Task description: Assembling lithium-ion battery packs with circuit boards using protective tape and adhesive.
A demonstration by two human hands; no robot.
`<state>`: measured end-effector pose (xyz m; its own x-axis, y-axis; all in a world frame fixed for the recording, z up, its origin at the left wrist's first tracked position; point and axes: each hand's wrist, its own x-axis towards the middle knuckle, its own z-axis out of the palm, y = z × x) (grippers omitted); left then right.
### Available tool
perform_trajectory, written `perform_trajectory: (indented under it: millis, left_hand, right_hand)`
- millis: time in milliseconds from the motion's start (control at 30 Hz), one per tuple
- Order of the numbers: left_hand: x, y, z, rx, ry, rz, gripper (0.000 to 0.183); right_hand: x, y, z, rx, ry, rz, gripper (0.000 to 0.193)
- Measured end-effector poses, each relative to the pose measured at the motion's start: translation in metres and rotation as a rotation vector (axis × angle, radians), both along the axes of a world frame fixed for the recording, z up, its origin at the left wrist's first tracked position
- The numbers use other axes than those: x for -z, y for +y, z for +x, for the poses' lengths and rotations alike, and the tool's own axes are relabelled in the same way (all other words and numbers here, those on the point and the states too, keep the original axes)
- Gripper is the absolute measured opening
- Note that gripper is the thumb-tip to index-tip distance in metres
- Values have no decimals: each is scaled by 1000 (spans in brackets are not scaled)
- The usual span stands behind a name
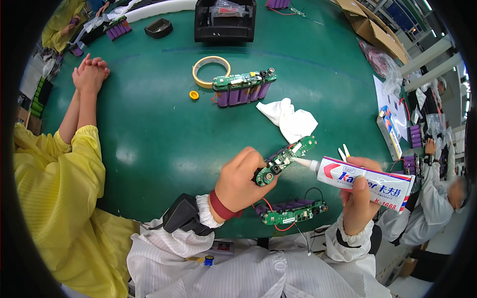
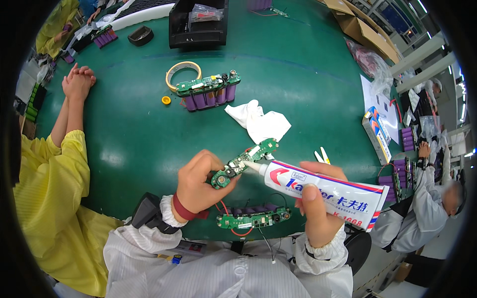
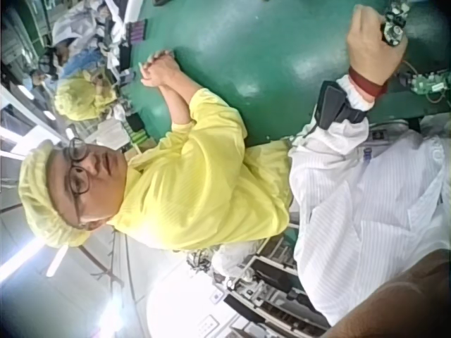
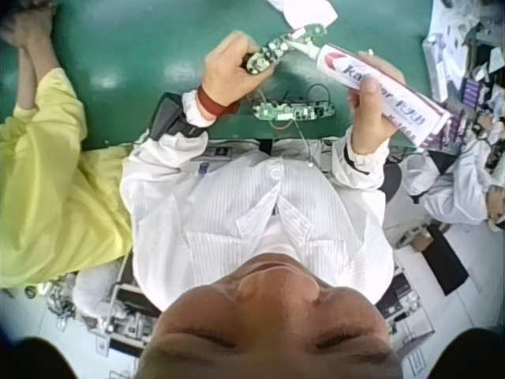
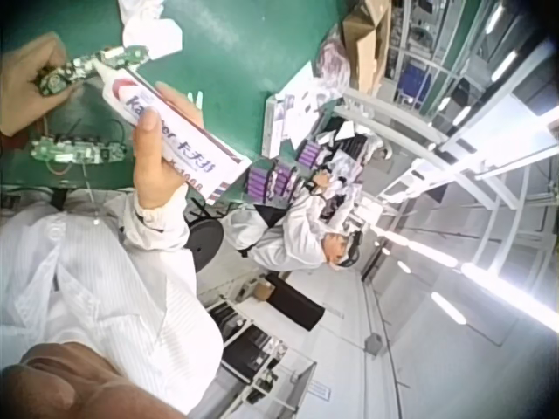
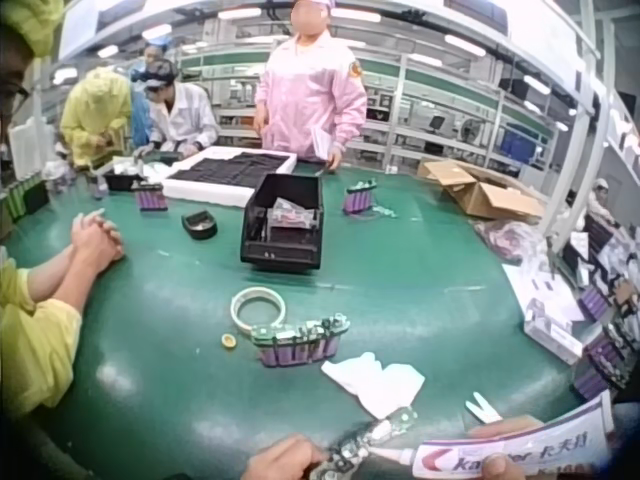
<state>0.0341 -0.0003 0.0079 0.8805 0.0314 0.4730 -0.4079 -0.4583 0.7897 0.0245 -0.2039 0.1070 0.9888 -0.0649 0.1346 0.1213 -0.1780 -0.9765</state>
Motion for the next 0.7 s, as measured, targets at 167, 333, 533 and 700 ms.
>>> perform_trajectory:
  millis: [167,333,533,700]
  left_hand:
    - [0,1,2,93,9,-72,39]
    - [4,2,2,128,69,-88,41]
    - [3,3,0,126,43,-66,42]
    - [2,2,1,118,58,-79,42]
  right_hand:
    - [2,1,-8,56,20,-42,39]
    - [8,10,-8,149,-75,-109,42]
    - [2,7,-14,79,38,-53,41]
    - [2,7,-13,75,36,-53,39]
